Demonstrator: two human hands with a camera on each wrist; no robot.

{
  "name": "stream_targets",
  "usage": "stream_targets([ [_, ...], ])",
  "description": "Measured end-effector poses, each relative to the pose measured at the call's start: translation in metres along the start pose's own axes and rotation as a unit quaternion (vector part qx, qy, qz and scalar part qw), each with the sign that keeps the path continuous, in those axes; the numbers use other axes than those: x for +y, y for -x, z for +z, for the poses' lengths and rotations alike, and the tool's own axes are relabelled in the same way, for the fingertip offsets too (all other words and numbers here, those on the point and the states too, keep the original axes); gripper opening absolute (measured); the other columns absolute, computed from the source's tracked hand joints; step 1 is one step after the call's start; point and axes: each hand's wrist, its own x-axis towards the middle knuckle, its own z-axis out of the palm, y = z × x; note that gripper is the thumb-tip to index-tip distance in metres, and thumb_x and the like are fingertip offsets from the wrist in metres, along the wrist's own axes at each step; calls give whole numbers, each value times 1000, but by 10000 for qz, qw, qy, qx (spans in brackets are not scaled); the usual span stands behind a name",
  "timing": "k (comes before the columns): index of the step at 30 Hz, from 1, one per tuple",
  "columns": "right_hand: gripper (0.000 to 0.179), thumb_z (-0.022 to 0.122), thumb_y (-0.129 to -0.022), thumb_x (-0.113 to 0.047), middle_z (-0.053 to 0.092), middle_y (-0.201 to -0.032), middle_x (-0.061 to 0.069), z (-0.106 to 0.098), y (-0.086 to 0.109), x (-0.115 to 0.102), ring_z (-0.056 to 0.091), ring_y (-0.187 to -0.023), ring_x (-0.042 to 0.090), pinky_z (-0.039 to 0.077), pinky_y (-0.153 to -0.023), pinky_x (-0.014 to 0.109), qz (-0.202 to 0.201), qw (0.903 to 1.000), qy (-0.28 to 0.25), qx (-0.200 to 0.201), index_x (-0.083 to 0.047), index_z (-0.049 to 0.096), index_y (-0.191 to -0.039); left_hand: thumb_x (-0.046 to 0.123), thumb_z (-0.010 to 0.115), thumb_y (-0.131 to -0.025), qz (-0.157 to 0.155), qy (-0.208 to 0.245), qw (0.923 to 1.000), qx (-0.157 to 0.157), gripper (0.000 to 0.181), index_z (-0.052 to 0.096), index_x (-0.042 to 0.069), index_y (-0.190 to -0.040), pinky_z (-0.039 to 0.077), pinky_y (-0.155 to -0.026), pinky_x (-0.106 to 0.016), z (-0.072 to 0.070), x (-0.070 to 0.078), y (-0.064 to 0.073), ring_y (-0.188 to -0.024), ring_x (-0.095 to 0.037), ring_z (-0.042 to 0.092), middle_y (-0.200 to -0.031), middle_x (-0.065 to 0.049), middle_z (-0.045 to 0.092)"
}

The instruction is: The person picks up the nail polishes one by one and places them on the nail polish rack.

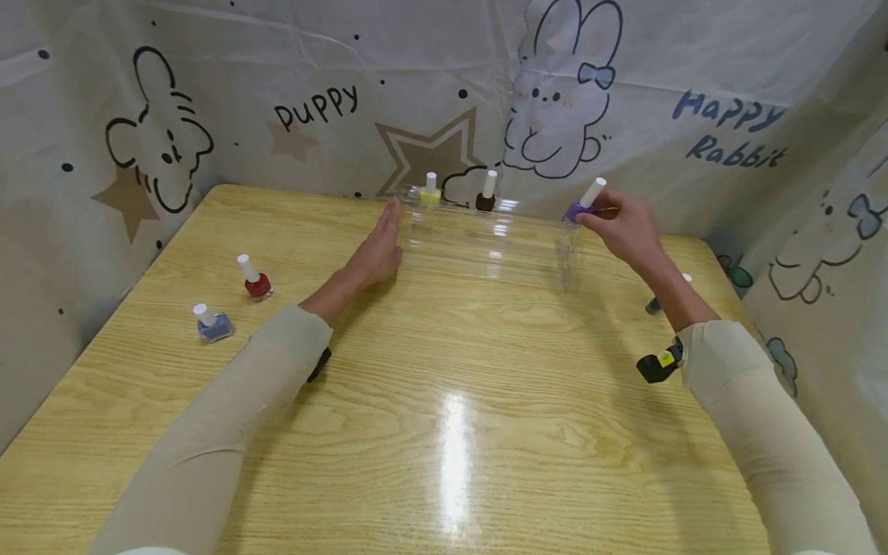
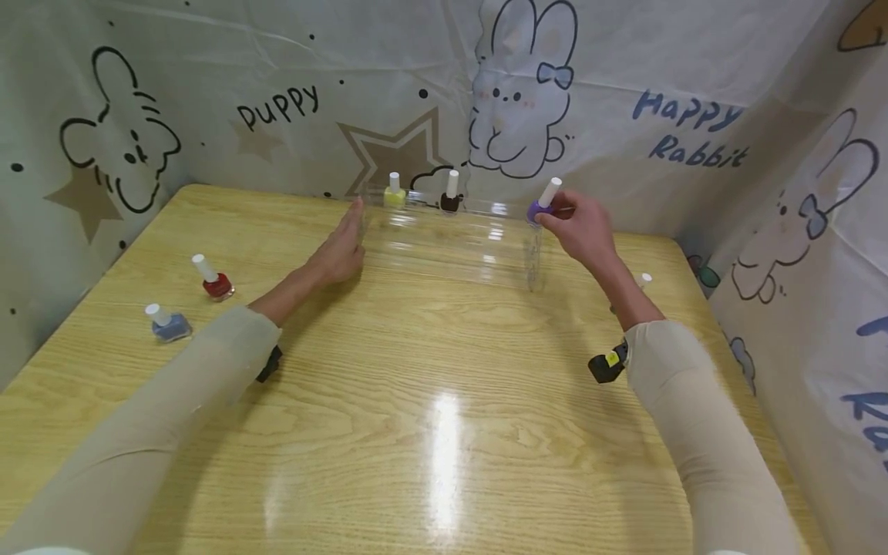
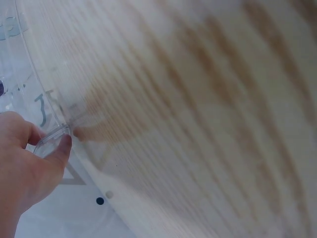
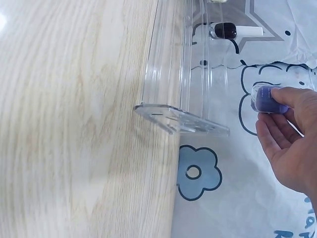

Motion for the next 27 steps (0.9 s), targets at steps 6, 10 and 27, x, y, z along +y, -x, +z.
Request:
stream_targets([
  [6, 37, 68, -96, -22, 64, -118, 22, 11, -17, -2, 63, -107, 34, 50, -81, 33, 2, 9999, -135, -50, 4, 64, -122, -4, 37, -100, -4, 34, 10000, 9, 80, -19, 7, -156, 2, -120, -33, 1, 1, 1, -150, -21, -9, -164, -10, -18],
  [10, 38, 67, -97, -20, 64, -120, 22, 15, -25, -1, 62, -108, 33, 51, -85, 36, 66, 9998, -168, -67, 5, 63, -125, -4, 38, -100, 11, 48, 10000, 14, 80, -19, 7, -156, 2, -120, -34, 2, 0, 0, -150, -21, -8, -164, -10, -18],
  [27, 36, 66, -96, -10, 63, -123, 25, 35, -40, 9, 61, -111, 37, 50, -93, 47, 113, 9996, -184, -158, 8, 61, -126, -3, 37, -100, 70, -40, 10000, 34, 79, -18, 6, -156, 1, -120, -34, 3, -1, -1, -150, -21, -10, -164, -11, -18],
])
